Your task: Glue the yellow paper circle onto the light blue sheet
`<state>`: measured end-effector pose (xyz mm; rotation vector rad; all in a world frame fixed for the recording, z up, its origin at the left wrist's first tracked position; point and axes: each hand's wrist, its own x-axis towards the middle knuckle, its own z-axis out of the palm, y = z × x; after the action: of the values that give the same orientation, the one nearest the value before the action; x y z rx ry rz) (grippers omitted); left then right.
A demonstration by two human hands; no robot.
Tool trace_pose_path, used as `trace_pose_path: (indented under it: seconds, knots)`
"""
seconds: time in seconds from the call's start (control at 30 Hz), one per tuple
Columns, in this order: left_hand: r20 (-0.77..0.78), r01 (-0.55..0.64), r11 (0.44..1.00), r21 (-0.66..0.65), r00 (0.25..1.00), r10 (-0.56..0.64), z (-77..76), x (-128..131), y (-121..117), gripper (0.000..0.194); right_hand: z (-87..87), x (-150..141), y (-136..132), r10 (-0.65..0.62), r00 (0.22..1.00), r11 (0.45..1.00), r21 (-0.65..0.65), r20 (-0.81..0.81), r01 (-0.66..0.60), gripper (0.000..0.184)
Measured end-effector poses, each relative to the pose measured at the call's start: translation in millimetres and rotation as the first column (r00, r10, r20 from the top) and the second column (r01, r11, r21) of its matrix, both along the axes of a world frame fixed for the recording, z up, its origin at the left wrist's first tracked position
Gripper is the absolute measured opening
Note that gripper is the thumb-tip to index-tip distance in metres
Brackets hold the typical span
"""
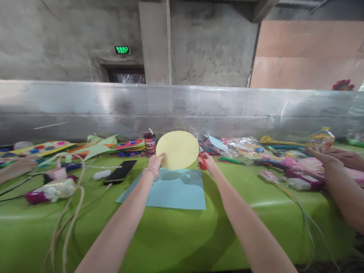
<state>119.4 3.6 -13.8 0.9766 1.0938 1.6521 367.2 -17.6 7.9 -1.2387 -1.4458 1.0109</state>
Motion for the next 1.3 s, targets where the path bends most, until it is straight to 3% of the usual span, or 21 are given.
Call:
trace_pose_path:
  seconds: [0.47,0.77,1.3]
  knots:
    - [-0.031,0.010,1.000,0.010,0.999,-0.010,-1.9,1.0,3.8,0.024,-5.5,2.9,5.9,0.009,1.000,1.000,0.025,0.009,-0.009,0.022]
    - [-0.031,-0.006,1.000,0.016,1.000,0.007,-2.1,-0.2,5.0,0.023,-5.8,1.5,16.4,-0.008,0.999,0.999,-0.041,-0.031,0.007,0.027]
    - [-0.024,0.004,1.000,0.000,1.000,-0.004,-0.4,2.9,0.6,0.023,-6.7,1.6,11.9,0.015,0.996,1.000,-0.014,-0.089,-0.016,0.023]
